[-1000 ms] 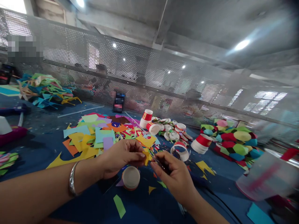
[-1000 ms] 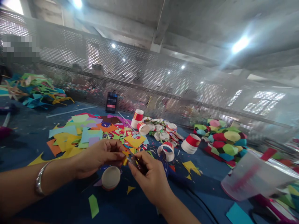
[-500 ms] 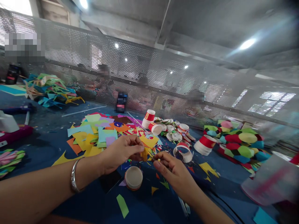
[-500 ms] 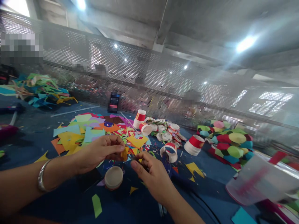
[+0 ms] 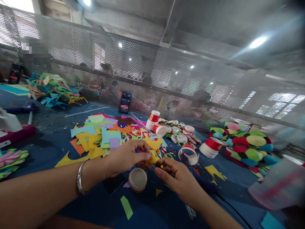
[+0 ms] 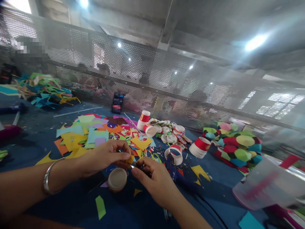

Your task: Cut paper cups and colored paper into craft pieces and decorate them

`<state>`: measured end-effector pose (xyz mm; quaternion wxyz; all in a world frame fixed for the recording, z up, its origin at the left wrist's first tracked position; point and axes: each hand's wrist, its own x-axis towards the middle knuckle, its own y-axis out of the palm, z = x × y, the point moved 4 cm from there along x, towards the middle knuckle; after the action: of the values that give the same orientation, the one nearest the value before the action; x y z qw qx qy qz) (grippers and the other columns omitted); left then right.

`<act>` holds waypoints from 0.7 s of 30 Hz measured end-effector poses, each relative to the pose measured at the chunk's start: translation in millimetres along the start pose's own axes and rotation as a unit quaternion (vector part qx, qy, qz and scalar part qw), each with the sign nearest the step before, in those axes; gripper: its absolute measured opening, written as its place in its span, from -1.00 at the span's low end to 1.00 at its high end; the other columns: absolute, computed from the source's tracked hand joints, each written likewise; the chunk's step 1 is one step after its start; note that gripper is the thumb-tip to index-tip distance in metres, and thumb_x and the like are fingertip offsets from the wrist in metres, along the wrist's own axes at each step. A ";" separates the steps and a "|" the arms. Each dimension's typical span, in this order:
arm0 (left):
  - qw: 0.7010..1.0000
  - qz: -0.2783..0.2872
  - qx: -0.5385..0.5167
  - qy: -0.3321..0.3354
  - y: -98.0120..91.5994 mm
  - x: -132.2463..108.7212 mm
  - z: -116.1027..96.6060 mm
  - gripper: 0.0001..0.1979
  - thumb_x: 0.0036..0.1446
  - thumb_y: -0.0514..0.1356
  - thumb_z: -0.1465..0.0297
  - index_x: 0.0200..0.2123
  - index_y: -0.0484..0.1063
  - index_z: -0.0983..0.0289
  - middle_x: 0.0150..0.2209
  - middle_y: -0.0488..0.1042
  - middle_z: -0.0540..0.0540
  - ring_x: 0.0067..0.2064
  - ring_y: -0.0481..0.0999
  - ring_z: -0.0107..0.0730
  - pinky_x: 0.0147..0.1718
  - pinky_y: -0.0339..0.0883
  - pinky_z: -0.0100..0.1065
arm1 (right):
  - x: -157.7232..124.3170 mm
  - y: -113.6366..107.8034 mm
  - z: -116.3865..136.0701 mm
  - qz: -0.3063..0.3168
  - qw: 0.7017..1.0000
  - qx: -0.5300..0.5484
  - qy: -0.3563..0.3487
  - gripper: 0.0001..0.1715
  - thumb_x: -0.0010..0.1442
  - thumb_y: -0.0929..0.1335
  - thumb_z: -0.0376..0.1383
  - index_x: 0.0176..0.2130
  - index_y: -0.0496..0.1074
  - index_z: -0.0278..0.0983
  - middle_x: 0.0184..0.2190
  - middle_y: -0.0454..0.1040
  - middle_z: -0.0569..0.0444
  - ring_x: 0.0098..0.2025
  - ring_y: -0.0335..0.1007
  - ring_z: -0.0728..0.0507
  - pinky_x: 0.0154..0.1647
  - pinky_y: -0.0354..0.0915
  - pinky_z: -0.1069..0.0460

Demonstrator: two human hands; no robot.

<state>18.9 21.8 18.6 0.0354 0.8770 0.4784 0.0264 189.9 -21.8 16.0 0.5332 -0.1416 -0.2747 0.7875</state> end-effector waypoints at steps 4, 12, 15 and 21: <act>1.000 0.018 0.019 0.001 2.2 -1.5 1.4 -0.86 0.03 0.31 0.35 -0.39 0.41 0.27 -0.42 0.43 -0.04 -0.38 0.48 -0.45 -0.28 0.39 -0.33 | 0.8 0.2 1.8 0.004 1.000 -0.001 -0.003 -0.66 0.32 0.31 -0.03 -0.23 0.42 -0.26 -0.51 0.17 0.21 -0.48 0.02 -0.01 -0.49 -0.06 0.05; 0.999 0.015 0.037 -0.004 4.1 -1.8 0.3 -0.85 -0.02 0.32 0.33 -0.42 0.42 0.26 -0.43 0.43 -0.04 -0.38 0.48 -0.40 -0.28 0.41 -0.29 | 0.2 1.4 1.7 0.011 1.000 -0.025 0.001 -0.65 0.33 0.30 -0.03 -0.26 0.41 -0.26 -0.52 0.16 0.21 -0.49 0.01 -0.02 -0.49 -0.06 0.05; 0.999 0.017 0.048 -0.005 5.0 -3.4 -2.5 -0.85 -0.01 0.31 0.33 -0.42 0.42 0.26 -0.42 0.43 -0.03 -0.38 0.48 -0.40 -0.29 0.42 -0.29 | 0.5 1.8 -0.5 0.012 1.000 -0.027 0.005 -0.63 0.33 0.30 -0.01 -0.26 0.41 -0.26 -0.53 0.14 0.22 -0.50 -0.01 -0.01 -0.50 -0.07 0.05; 0.998 0.022 0.051 -0.005 4.7 -4.1 -3.0 -0.85 0.01 0.30 0.33 -0.42 0.42 0.26 -0.41 0.44 -0.02 -0.36 0.50 -0.38 -0.28 0.43 -0.28 | 0.3 3.3 -1.1 0.017 0.999 -0.033 0.000 -0.62 0.34 0.28 -0.01 -0.28 0.41 -0.26 -0.55 0.12 0.23 -0.51 -0.02 -0.01 -0.52 -0.09 0.05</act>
<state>20.4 16.0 22.0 -0.0075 0.8879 0.4600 -0.0022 187.8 -22.1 13.2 0.5149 -0.1638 -0.2976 0.7871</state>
